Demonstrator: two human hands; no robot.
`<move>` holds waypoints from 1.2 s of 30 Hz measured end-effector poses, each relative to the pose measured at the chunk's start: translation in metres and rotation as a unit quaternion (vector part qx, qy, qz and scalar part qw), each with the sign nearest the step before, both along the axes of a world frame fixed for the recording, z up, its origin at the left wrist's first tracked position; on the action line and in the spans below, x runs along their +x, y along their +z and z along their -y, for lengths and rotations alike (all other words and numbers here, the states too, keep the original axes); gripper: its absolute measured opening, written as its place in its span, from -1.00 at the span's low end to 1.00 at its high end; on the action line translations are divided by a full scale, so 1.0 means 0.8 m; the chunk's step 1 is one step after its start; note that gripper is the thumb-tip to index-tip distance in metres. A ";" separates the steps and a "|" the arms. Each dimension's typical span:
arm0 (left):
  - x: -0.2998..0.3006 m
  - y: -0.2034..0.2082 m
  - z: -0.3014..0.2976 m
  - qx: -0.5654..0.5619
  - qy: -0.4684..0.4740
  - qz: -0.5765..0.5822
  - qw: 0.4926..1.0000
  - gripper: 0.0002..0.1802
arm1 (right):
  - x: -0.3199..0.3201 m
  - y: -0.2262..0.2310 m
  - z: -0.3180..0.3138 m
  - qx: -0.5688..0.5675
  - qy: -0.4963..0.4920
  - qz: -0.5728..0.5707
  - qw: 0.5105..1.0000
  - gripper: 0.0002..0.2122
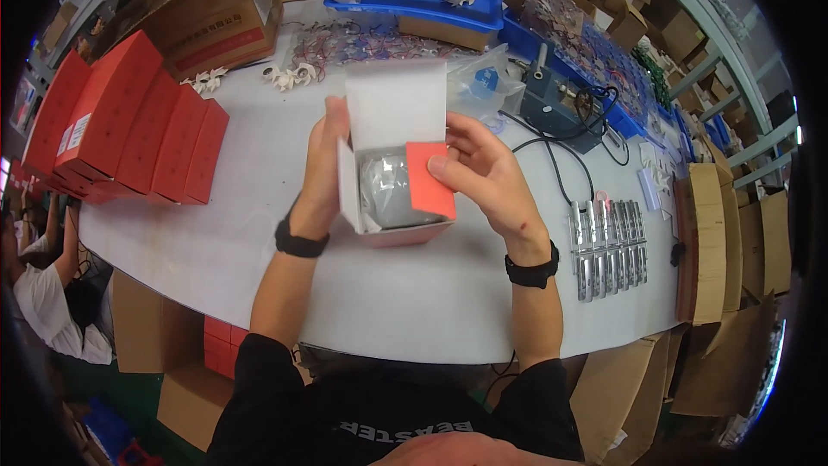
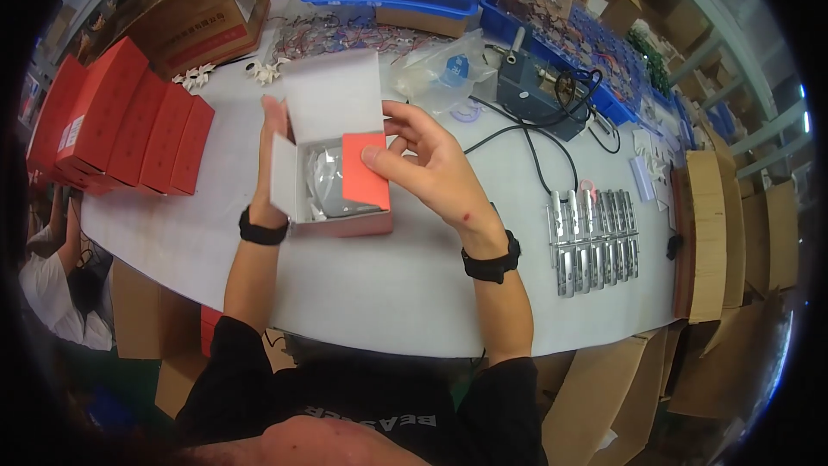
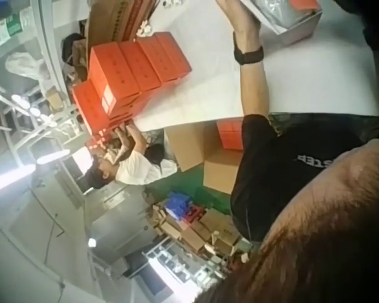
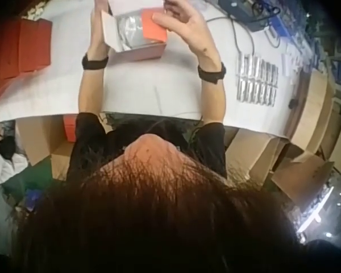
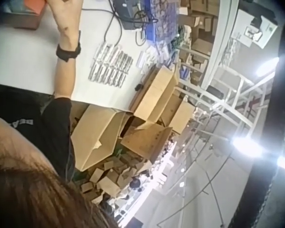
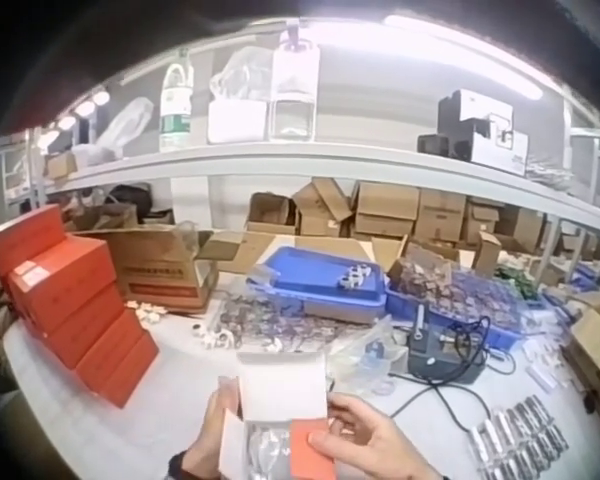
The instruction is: The person unboxes a handheld fan, removes it from a plastic bag, and presses its buttons before returning it to the bag and box. They then detach metal components from a frame by hand and place them on the table.
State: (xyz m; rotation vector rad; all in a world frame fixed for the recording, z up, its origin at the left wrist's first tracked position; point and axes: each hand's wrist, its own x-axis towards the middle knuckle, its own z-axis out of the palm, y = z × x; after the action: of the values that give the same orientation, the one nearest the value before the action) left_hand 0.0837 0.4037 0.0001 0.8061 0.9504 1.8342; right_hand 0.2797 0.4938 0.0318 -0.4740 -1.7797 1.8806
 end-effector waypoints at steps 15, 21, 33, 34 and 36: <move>-0.001 -0.014 -0.007 0.174 -0.088 -0.207 0.959 -0.62 | -0.002 -0.011 -0.002 -0.002 -0.067 -0.161 0.985 -0.56; -0.009 -0.050 -0.022 0.262 -0.133 -0.062 0.954 -0.78 | 0.024 0.014 -0.014 0.321 0.090 -0.104 0.937 -0.68; -0.028 0.010 0.002 0.242 -0.157 -0.275 0.917 -0.82 | 0.019 0.028 0.009 0.535 -0.027 -0.043 0.843 -0.76; -0.029 0.007 0.002 0.234 -0.158 -0.264 0.922 -0.84 | 0.018 0.028 0.010 0.544 -0.038 -0.043 0.837 -0.76; -0.030 0.002 0.001 0.216 -0.160 -0.242 0.932 -0.87 | 0.017 0.026 0.011 0.545 -0.046 -0.037 0.836 -0.76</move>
State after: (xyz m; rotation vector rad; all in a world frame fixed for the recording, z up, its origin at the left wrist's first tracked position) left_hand 0.0598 0.4033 0.0014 1.6436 0.6495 1.5973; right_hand 0.2934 0.4851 0.0524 -0.0338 -2.3347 0.5577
